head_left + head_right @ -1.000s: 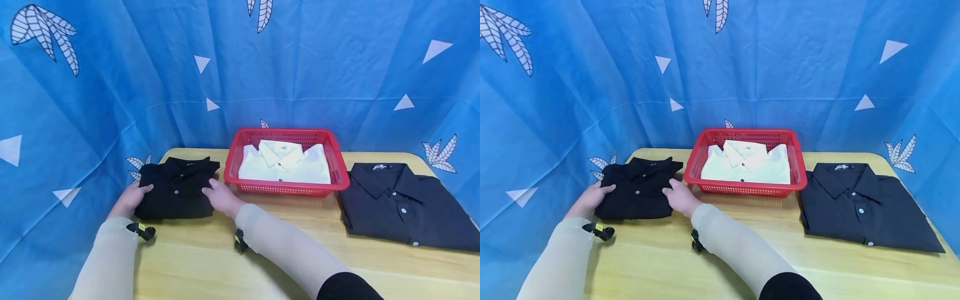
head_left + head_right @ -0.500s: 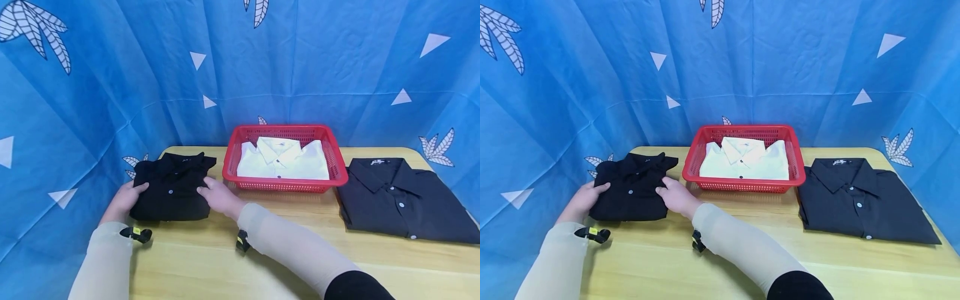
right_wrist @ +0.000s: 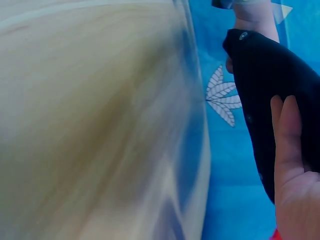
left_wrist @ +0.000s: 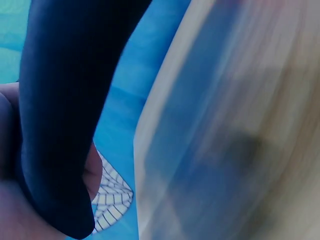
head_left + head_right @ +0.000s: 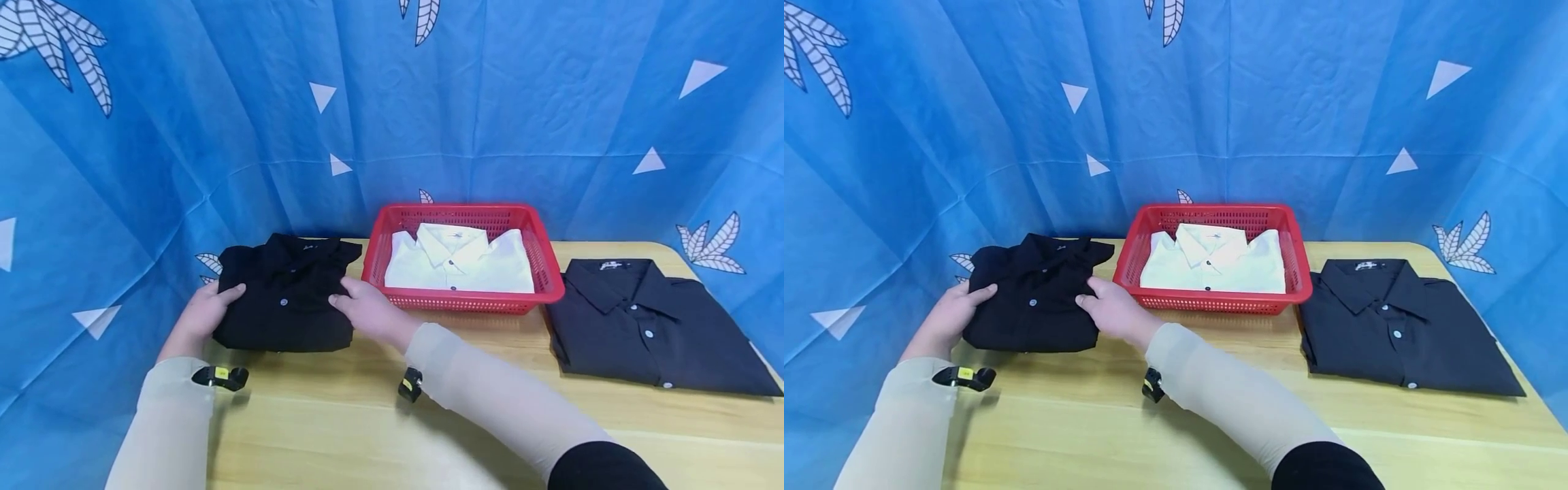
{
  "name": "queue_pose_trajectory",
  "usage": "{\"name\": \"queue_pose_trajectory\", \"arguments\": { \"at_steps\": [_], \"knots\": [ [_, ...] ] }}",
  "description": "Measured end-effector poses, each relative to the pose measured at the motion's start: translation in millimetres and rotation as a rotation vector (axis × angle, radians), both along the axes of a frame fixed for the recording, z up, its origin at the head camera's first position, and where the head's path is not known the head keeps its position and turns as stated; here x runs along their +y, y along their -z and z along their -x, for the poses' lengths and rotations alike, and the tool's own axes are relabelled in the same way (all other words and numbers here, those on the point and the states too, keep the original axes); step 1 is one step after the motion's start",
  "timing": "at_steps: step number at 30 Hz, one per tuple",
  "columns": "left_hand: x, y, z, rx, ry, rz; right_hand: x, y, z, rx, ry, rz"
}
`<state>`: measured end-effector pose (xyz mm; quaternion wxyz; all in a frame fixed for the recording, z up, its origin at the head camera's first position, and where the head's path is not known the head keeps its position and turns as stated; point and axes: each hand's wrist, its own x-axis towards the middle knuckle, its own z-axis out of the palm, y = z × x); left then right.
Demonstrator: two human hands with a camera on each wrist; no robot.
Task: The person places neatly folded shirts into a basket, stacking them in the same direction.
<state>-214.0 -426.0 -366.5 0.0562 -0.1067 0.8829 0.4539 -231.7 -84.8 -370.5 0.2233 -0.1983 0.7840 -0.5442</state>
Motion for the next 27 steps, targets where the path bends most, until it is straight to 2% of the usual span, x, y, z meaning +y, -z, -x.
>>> {"name": "queue_pose_trajectory", "arguments": {
  "at_steps": [7,14,20,27],
  "knots": [
    [15.4,-11.4,0.2,0.062,0.065,-0.081,25.6,-13.0,0.9,0.08,-0.003,-0.016],
    [33.4,-28.3,7.4,0.13,0.133,-0.116,51.5,-21.9,7.9,0.169,0.026,0.011],
    [59.3,-42.3,5.4,0.177,0.16,-0.082,78.9,-28.9,7.7,0.244,0.03,0.066],
    [88.2,-45.4,11.7,0.26,0.236,-0.05,113.6,-30.7,14.0,0.237,0.081,0.04]
  ]
}}
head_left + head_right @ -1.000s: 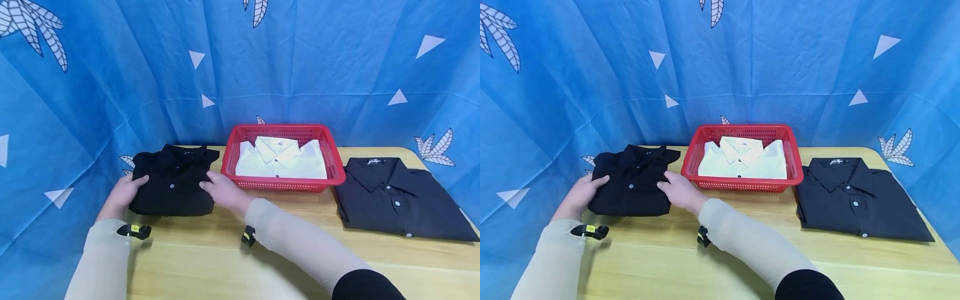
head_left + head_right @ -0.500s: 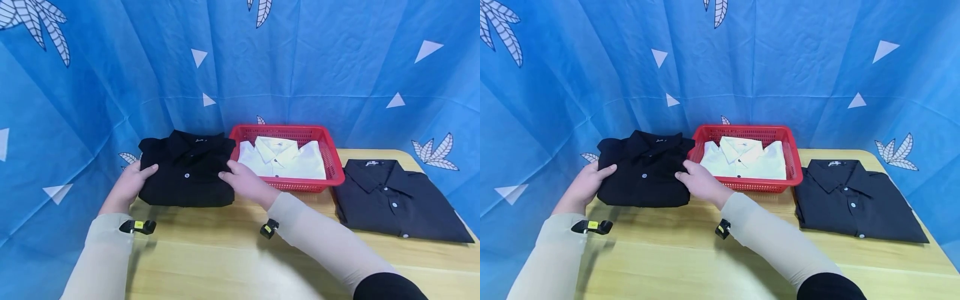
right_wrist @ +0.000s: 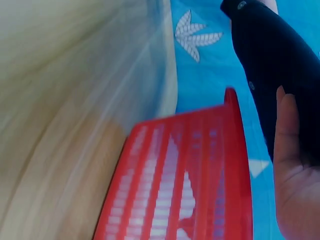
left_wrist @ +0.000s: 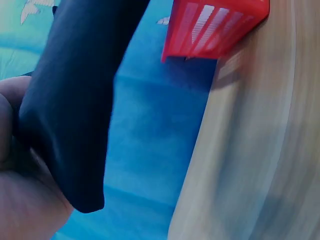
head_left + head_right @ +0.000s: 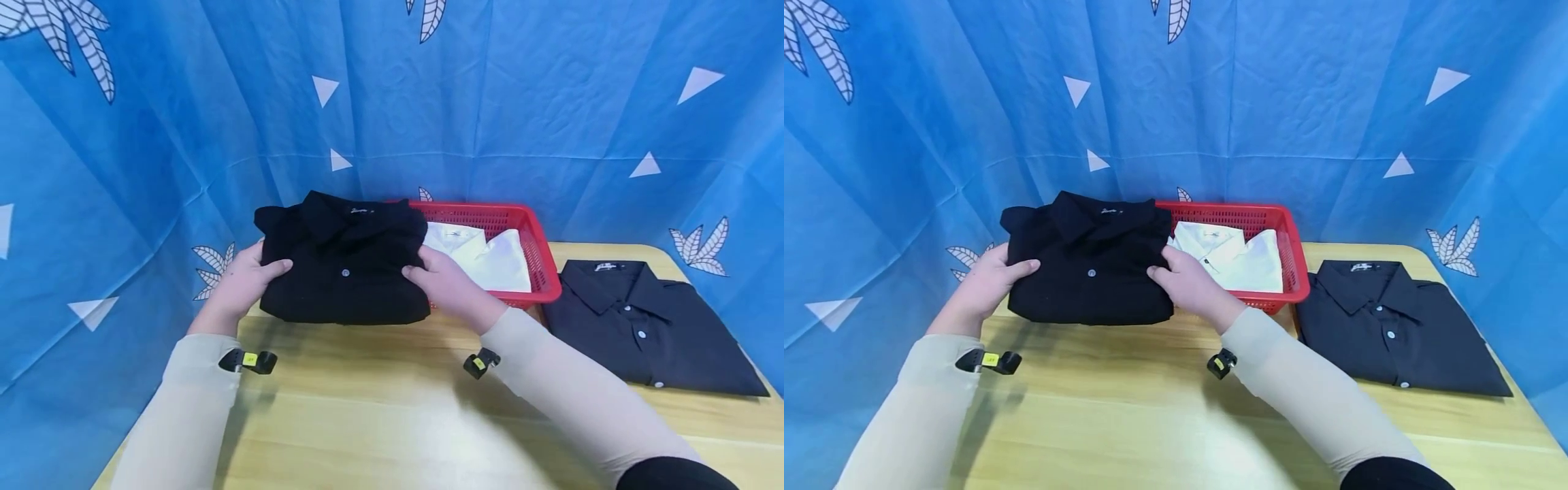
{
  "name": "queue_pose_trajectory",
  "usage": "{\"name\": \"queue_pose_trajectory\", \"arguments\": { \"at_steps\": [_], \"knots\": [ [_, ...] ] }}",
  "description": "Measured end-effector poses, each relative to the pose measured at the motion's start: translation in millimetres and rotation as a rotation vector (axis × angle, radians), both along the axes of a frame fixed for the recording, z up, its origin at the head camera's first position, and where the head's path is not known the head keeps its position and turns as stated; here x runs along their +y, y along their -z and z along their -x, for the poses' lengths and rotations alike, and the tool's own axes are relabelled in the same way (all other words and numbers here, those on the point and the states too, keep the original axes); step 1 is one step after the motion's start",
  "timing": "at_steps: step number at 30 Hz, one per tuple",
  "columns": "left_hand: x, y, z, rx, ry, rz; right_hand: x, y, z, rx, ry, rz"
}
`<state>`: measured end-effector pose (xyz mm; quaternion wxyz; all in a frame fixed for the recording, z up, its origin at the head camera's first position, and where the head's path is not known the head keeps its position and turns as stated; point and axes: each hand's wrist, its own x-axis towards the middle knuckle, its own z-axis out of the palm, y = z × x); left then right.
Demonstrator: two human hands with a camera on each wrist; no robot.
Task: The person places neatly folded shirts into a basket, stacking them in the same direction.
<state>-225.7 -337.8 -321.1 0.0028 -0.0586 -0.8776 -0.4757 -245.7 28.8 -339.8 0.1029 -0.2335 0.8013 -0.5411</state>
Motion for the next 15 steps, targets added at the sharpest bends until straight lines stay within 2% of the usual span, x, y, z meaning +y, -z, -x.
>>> {"name": "queue_pose_trajectory", "arguments": {
  "at_steps": [4,8,12,15],
  "knots": [
    [15.5,-2.1,4.3,0.032,0.049,0.002,20.6,2.8,4.8,0.003,0.055,-0.005],
    [29.6,-0.7,9.5,0.04,0.071,0.009,38.5,4.2,8.7,0.012,0.086,0.002],
    [46.4,2.2,14.5,0.042,0.063,0.019,55.2,3.3,8.6,-0.018,0.113,0.001],
    [59.8,5.1,18.3,0.081,0.034,0.041,65.5,2.5,8.5,-0.048,0.14,-0.001]
  ]
}}
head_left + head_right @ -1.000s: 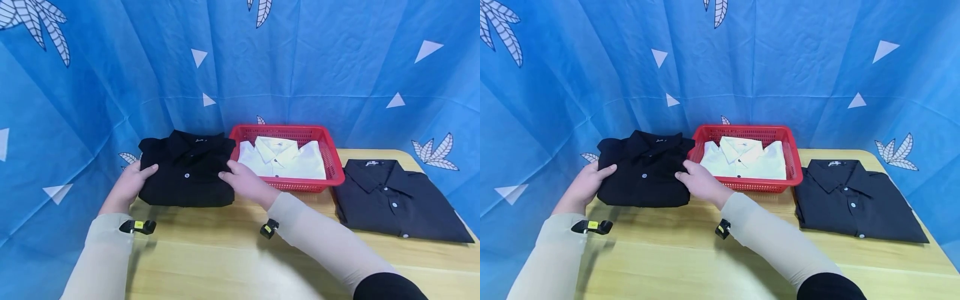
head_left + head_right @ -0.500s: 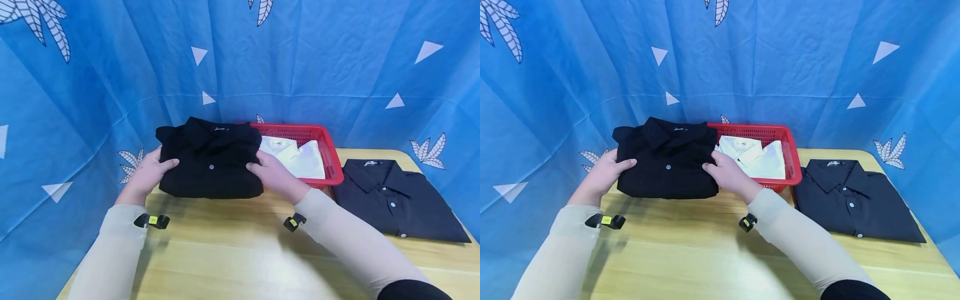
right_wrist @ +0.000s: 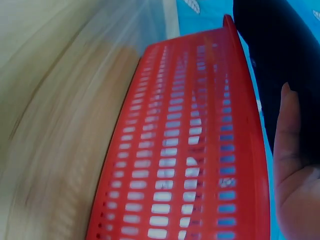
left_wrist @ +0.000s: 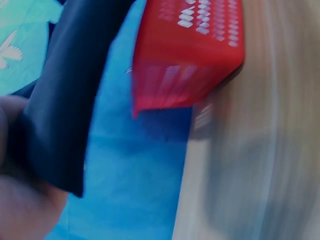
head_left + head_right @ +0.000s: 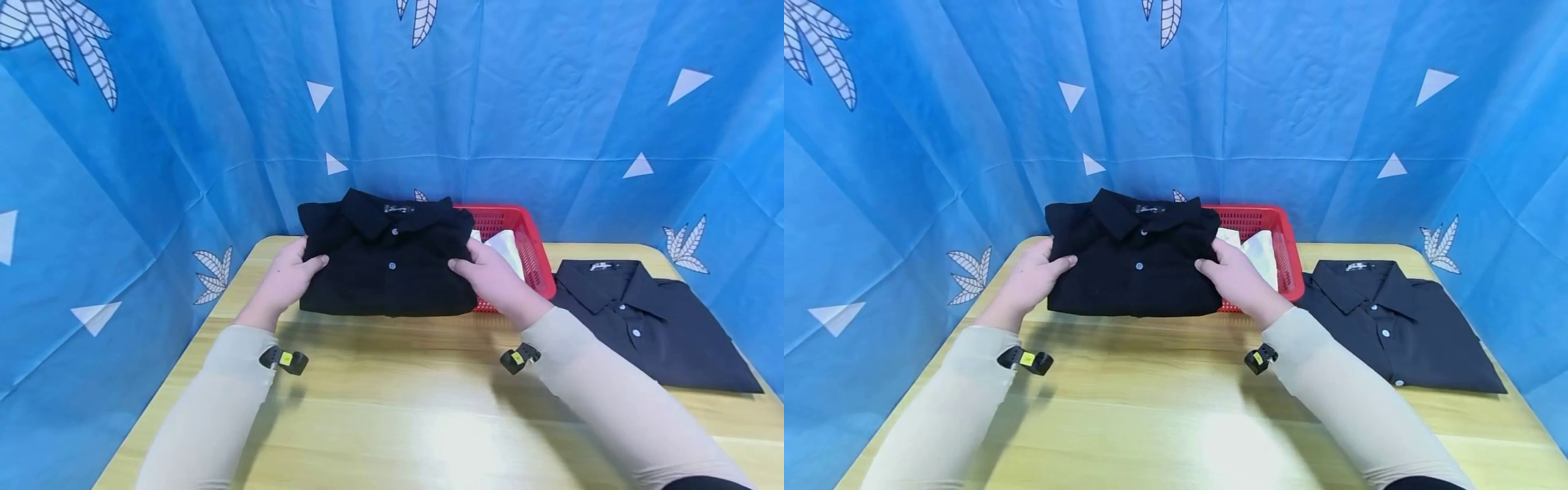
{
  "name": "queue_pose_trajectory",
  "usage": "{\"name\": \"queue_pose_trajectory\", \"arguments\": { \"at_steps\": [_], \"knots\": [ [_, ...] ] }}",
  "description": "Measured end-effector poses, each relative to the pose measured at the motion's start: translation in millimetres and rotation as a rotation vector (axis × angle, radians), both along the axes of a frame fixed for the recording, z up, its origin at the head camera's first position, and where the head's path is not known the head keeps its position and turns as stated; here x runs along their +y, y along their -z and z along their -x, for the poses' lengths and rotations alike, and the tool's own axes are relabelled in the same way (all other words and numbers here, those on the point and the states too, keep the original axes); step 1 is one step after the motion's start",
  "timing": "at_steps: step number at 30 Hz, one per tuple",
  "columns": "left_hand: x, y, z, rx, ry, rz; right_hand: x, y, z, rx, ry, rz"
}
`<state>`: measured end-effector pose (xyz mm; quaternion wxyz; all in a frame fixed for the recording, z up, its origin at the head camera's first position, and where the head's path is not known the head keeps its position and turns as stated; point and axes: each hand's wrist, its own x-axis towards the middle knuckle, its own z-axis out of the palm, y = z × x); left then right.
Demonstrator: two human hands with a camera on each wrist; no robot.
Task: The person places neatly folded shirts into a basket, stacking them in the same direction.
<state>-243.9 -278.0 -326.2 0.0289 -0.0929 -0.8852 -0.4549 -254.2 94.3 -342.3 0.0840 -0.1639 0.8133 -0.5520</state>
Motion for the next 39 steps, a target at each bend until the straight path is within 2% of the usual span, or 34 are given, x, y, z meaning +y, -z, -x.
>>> {"name": "queue_pose_trajectory", "arguments": {
  "at_steps": [3,6,9,14,21,26,33,39],
  "knots": [
    [14.0,4.1,5.1,0.043,-0.033,0.014,9.3,0.0,1.8,-0.012,0.012,0.017],
    [27.7,7.0,9.6,0.055,-0.051,0.028,18.2,-0.5,3.5,-0.011,0.02,0.041],
    [39.7,8.6,13.1,0.045,-0.043,0.047,27.7,-0.4,5.1,-0.004,0.038,0.043],
    [56.0,11.5,20.0,0.022,-0.028,0.06,42.0,2.2,8.0,0.015,0.07,-0.014],
    [77.5,14.0,33.8,0.051,-0.004,0.045,60.8,5.5,14.6,0.01,0.124,0.006],
    [88.5,14.9,41.5,0.047,-0.004,0.041,68.2,4.6,20.7,0.019,0.154,-0.043],
    [104.0,15.5,53.0,0.087,0.014,0.056,78.8,2.1,25.9,0.022,0.172,-0.086],
    [118.6,18.8,59.7,0.041,0.002,0.053,86.7,4.1,32.4,0.075,0.2,-0.164]
  ]
}}
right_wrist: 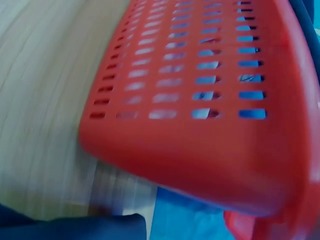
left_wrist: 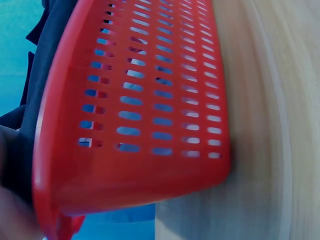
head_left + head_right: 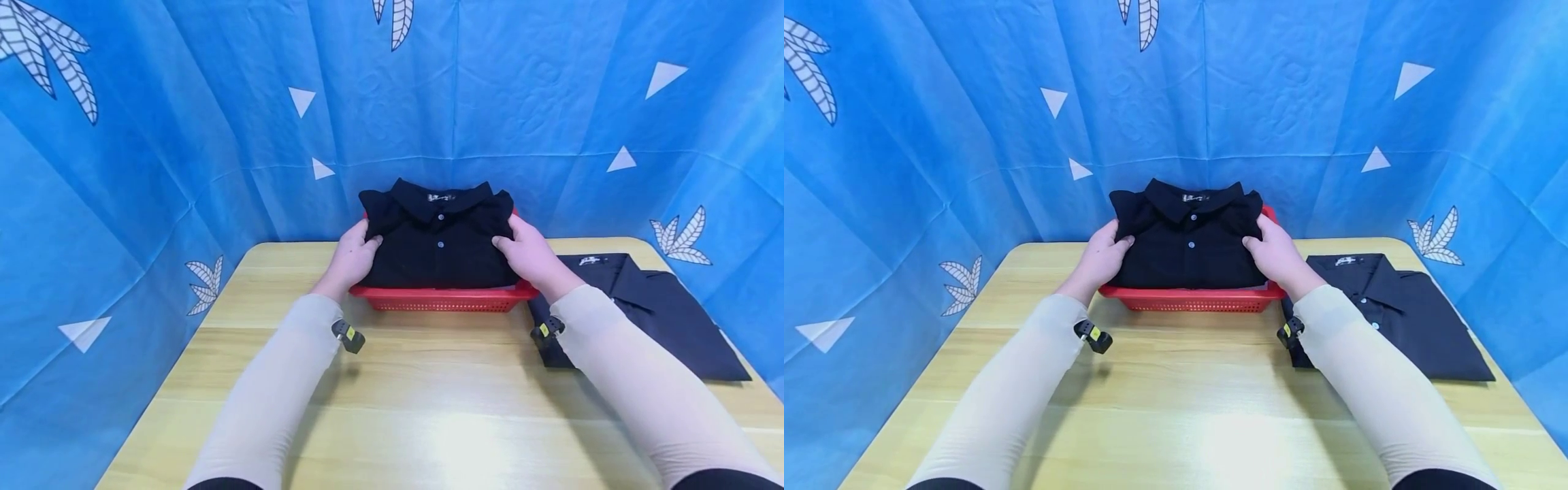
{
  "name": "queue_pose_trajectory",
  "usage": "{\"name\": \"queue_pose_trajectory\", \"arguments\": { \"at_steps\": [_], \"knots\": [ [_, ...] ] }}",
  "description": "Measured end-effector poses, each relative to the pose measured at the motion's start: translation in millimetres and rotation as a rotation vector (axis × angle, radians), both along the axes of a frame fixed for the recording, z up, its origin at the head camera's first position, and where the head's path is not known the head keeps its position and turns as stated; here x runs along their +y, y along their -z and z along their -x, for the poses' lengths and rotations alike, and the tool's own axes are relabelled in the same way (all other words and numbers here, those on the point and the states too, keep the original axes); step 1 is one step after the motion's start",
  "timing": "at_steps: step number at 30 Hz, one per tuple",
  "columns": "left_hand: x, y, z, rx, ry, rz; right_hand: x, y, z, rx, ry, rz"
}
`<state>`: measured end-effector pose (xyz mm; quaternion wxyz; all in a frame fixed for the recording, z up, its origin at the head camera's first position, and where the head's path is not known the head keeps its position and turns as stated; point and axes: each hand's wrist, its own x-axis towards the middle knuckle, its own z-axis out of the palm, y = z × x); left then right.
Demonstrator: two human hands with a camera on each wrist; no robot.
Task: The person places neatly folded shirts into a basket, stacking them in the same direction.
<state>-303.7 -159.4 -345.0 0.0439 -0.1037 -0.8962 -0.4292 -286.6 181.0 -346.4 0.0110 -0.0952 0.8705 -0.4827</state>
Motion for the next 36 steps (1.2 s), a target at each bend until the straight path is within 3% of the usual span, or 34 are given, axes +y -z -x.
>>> {"name": "queue_pose_trajectory", "arguments": {
  "at_steps": [8,16,25,36],
  "knots": [
    [6.8,9.3,0.9,-0.001,-0.016,0.081,0.2,12.6,5.8,0.082,0.0,-0.168],
    [13.9,9.3,6.5,0.015,-0.001,0.251,-1.2,14.2,7.1,0.136,-0.007,-0.276],
    [23.2,12.2,11.3,-0.058,-0.015,0.498,-5.5,15.0,8.0,0.115,-0.026,-0.432],
    [24.0,19.0,11.7,-0.019,0.003,0.655,-13.7,16.2,7.0,0.152,-0.035,-0.541]
  ]
}}
